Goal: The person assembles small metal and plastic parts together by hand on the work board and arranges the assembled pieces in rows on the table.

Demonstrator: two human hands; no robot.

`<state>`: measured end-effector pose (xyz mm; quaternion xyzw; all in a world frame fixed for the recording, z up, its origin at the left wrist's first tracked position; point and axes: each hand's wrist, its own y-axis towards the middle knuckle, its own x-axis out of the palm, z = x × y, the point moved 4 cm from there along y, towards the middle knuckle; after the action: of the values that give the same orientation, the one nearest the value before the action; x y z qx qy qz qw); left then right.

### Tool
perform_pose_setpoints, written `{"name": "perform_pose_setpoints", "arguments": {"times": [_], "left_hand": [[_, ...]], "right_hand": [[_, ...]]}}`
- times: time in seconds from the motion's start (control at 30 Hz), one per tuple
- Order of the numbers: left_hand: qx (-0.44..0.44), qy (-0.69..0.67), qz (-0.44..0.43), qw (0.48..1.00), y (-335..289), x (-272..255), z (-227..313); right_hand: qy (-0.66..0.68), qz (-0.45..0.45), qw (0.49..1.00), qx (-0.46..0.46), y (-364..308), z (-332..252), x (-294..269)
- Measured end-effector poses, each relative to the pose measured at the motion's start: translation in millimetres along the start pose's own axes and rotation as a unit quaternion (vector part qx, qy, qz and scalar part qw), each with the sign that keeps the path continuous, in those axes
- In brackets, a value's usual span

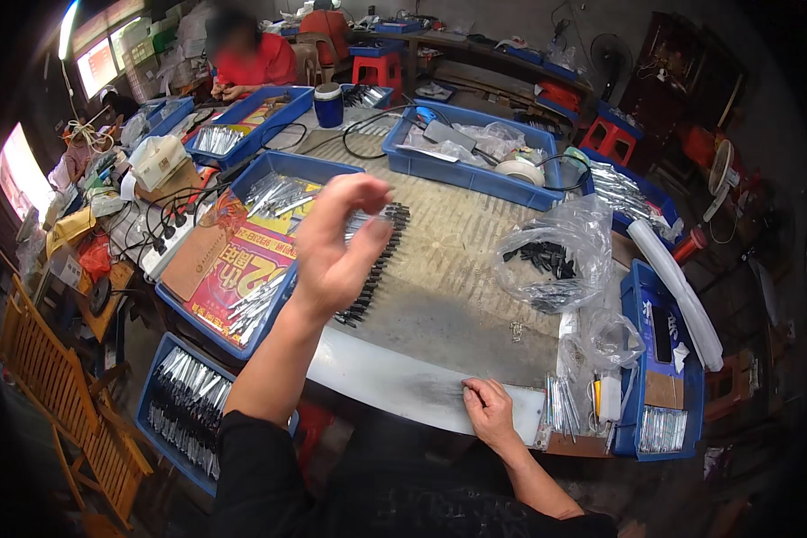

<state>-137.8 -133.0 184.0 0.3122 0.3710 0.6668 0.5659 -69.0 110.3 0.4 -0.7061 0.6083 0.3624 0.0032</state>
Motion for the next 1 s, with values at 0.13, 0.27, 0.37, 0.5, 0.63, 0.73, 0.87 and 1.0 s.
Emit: {"name": "perform_pose_setpoints", "arguments": {"times": [0.13, 0.27, 0.37, 0.5, 0.63, 0.73, 0.87, 1.0], "left_hand": [[0.166, -0.104, 0.025, 0.98, 8, -7, 110], [0.212, -0.134, 0.01, 0.968, -6, -23, 172], [0.206, -0.123, 0.022, 0.971, -17, -29, 197], [0.16, -0.041, -0.108, 0.98, -32, -35, 231], [0.188, -0.022, -0.114, 0.975, -33, -34, 231], [0.21, 0.01, -0.113, 0.971, -33, -34, 236], [0.232, 0.039, -0.117, 0.965, -32, -31, 237], [0.236, 0.048, -0.131, 0.962, -33, -23, 230]], "right_hand": [[0.003, 0.001, 1.0, 0.022, -2, 4, -3], [0.03, -0.008, 0.999, 0.031, -3, 1, -1], [0.064, -0.003, 0.995, 0.076, -5, -1, -8], [0.095, 0.014, 0.995, 0.038, 12, -30, -40], [0.086, 0.105, 0.988, -0.076, 28, -84, -98], [0.088, 0.131, 0.953, -0.259, 37, -135, -132], [0.121, 0.203, 0.894, -0.38, 29, -192, -156], [0.17, 0.193, 0.869, -0.423, 16, -227, -158]]}}
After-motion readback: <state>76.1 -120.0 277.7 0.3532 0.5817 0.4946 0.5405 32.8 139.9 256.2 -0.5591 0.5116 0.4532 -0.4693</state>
